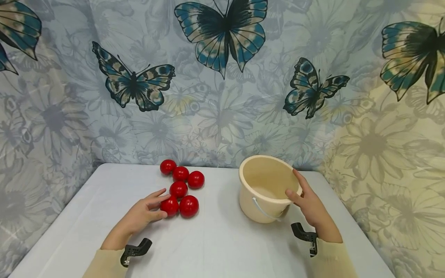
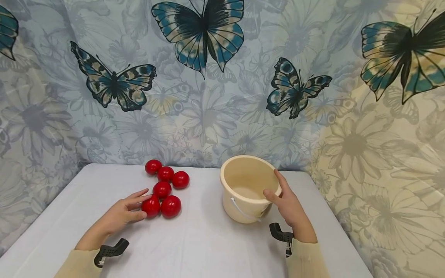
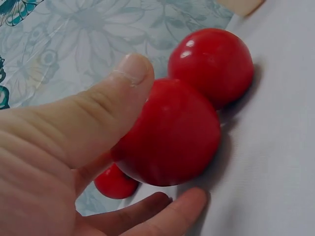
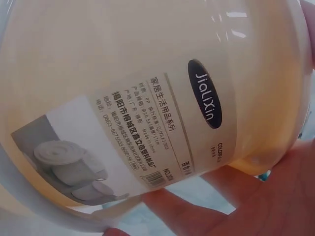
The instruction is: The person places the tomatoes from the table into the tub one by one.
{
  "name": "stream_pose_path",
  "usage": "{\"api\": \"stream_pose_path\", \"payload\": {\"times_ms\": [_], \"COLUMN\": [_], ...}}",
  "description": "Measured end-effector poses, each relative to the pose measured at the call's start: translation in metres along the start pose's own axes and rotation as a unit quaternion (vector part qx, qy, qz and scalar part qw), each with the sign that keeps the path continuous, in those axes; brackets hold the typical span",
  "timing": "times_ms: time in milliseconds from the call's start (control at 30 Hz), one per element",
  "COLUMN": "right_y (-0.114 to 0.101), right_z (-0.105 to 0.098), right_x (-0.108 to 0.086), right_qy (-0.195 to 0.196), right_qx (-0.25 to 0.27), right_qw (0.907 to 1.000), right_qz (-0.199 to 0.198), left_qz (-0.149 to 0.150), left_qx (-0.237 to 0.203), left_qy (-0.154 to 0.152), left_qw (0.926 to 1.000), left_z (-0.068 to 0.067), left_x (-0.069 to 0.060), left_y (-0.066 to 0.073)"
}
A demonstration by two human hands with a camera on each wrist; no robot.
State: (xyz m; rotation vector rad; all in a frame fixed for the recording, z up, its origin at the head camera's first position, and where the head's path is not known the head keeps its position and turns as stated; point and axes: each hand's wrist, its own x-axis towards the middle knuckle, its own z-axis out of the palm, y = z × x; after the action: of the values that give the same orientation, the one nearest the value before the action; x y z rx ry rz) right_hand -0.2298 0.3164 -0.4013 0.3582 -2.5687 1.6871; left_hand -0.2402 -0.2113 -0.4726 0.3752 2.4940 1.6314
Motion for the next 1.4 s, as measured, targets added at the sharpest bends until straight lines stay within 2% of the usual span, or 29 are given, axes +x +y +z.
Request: {"api": "stream_pose_path", "payload": {"times_ms": [167,400,533,667,833,933,1067,1167,1267,1400], "right_y": [-0.006,-0.013,-0.015,-0.012,-0.01,-0.01,-0.01,-0.011,-0.012,-0.01], "right_z": [0.002,0.006,0.007,0.007,0.009,0.009,0.01,0.01,0.011,0.011], "right_x": [-0.002,-0.002,-0.001,0.0,0.0,0.001,0.001,0.001,0.0,0.0], "right_qy": [-0.012,-0.033,-0.034,-0.038,-0.046,-0.042,-0.04,-0.038,-0.038,-0.037], "right_qx": [0.005,0.037,0.037,0.057,0.093,0.101,0.107,0.111,0.113,0.112], "right_qw": [0.9998,0.9984,0.9984,0.9972,0.9939,0.9932,0.9925,0.992,0.9916,0.9917], "right_qz": [0.013,0.027,0.028,0.031,0.038,0.04,0.043,0.047,0.05,0.05], "left_qz": [0.027,-0.001,0.004,0.006,-0.012,-0.023,-0.036,-0.046,-0.062,-0.066], "left_qx": [0.006,-0.025,-0.017,-0.013,-0.04,-0.073,-0.14,-0.19,-0.243,-0.32], "left_qy": [0.011,0.041,0.047,0.045,0.048,0.05,0.047,0.043,0.051,0.071], "left_qw": [0.9996,0.9988,0.9987,0.9989,0.998,0.9958,0.9884,0.9797,0.9667,0.9424], "left_z": [0.004,0.012,0.012,0.011,0.011,0.011,0.011,0.009,0.005,-0.004], "left_x": [0.002,0.006,0.008,0.008,0.006,0.006,0.005,0.003,0.002,0.0], "left_y": [-0.003,-0.005,-0.005,-0.006,-0.01,-0.009,-0.008,-0.01,-0.014,-0.016]}}
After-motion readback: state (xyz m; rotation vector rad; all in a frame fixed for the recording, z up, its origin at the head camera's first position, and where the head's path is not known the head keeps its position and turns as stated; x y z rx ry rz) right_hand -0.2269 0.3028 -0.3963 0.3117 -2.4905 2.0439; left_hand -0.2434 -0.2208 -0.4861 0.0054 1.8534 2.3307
